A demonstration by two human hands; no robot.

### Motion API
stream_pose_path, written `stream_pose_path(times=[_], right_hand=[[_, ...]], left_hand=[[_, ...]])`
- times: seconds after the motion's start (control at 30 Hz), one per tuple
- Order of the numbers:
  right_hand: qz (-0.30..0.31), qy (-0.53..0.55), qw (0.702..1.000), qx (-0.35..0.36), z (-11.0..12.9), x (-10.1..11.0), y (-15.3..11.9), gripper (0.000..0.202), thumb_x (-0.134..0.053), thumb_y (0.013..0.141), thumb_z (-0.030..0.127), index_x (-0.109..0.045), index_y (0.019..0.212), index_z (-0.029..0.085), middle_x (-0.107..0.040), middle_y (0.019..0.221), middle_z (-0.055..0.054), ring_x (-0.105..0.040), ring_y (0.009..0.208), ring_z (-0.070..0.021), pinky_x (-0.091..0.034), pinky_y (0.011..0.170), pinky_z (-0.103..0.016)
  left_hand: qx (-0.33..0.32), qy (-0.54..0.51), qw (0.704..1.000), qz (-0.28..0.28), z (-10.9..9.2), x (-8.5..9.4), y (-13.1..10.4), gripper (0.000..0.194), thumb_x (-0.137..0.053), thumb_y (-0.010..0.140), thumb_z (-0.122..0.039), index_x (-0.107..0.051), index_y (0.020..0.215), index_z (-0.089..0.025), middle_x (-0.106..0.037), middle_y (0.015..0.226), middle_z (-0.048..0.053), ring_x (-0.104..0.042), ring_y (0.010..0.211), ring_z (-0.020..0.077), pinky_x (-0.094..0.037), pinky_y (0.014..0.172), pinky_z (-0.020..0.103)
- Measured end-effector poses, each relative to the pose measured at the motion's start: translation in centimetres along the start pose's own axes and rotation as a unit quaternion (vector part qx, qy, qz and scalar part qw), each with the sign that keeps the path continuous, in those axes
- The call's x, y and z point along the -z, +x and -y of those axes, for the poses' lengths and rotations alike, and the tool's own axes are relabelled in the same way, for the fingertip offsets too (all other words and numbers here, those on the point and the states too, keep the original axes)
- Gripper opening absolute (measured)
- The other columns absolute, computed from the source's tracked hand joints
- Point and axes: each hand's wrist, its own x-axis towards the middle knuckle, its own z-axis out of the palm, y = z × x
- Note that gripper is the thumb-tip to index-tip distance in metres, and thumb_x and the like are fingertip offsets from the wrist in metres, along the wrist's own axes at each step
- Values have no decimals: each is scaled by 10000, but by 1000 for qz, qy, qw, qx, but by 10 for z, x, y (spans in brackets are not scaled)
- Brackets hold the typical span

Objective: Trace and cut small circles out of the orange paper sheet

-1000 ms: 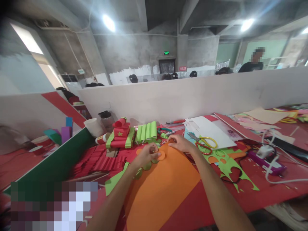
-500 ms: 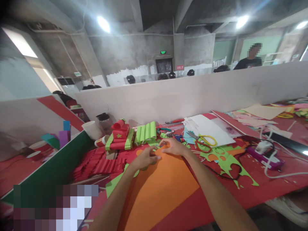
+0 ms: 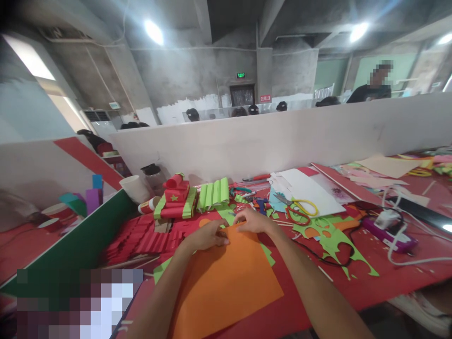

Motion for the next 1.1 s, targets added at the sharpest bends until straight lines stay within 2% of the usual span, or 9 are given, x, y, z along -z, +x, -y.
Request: stream_pose_path(times=[0.2, 0.33, 0.5, 0.67, 0.77, 0.83, 0.87, 0.93, 1.1], right_hand=[[-17, -22, 999, -18, -4, -12, 7, 150, -670, 737, 222, -738, 851, 152, -755, 835, -47, -672, 784, -210, -453, 662, -248], [-19, -21, 999, -23, -7, -17, 8, 134, -675, 733, 228, -736, 828, 156, -759, 830, -47, -683, 785, -215, -463, 666, -255], [-12, -22, 999, -38, -7, -19, 8, 163, -672, 750, 268, -735, 844, 151, -766, 819, -54, -696, 742, -211, -469, 614, -249], [-20, -46, 997, -53, -9, -21, 9, 157, -671, 739, 245, -741, 841, 148, -770, 843, -65, -702, 789, -219, -471, 634, -250], [-26, -63, 996, -58, -9, -22, 10, 137, -674, 732, 234, -746, 820, 157, -768, 827, -54, -700, 784, -212, -471, 644, -250], [-32, -74, 995, -63, -8, -22, 10, 141, -680, 738, 258, -748, 816, 163, -766, 815, -50, -696, 772, -210, -470, 649, -256], [-36, -81, 994, -66, -7, -22, 9, 145, -685, 738, 269, -749, 816, 165, -765, 817, -50, -695, 775, -211, -471, 656, -259], [-42, -92, 992, -73, -5, -23, 9, 146, -694, 732, 276, -753, 816, 172, -767, 833, -51, -694, 790, -214, -471, 670, -262], [-47, -119, 988, -84, -2, -26, 7, 149, -686, 733, 286, -759, 818, 188, -770, 860, -56, -698, 823, -224, -466, 682, -265]], left_hand=[[0, 168, 984, -61, -8, 9, -10, 310, -598, 769, -212, -596, 1079, -210, -698, 814, 1, -617, 685, 147, -407, 594, 206], [-33, 214, 972, -91, -9, 14, -8, 238, -539, 750, -111, -668, 925, -208, -709, 778, 18, -628, 662, 155, -386, 575, 209], [-23, 274, 954, -118, -11, 15, 1, 151, -597, 750, -147, -698, 842, -210, -707, 776, 47, -646, 708, 195, -409, 619, 234], [-6, 397, 908, -132, -25, -12, -14, 208, -491, 843, -129, -678, 931, -156, -679, 913, 137, -656, 859, 263, -473, 764, 337], [-30, 429, 897, -107, -34, -42, -37, 309, -450, 908, -193, -593, 1180, -163, -634, 1094, 146, -614, 1019, 271, -487, 843, 368], [-18, 453, 883, -126, -40, -58, -53, 483, -477, 907, -207, -433, 1387, -173, -545, 1296, 171, -549, 1151, 295, -480, 896, 406], [-5, 461, 878, -129, -44, -64, -60, 516, -497, 899, -208, -409, 1406, -169, -499, 1360, 183, -522, 1191, 307, -475, 912, 420], [2, 454, 884, -114, -51, -69, -71, 473, -532, 894, -241, -467, 1358, -176, -470, 1396, 173, -504, 1216, 314, -470, 930, 426], [0, 423, 905, -31, -60, -64, -71, 392, -572, 895, -315, -562, 1257, -166, -601, 1215, 148, -583, 1092, 301, -496, 863, 403]])
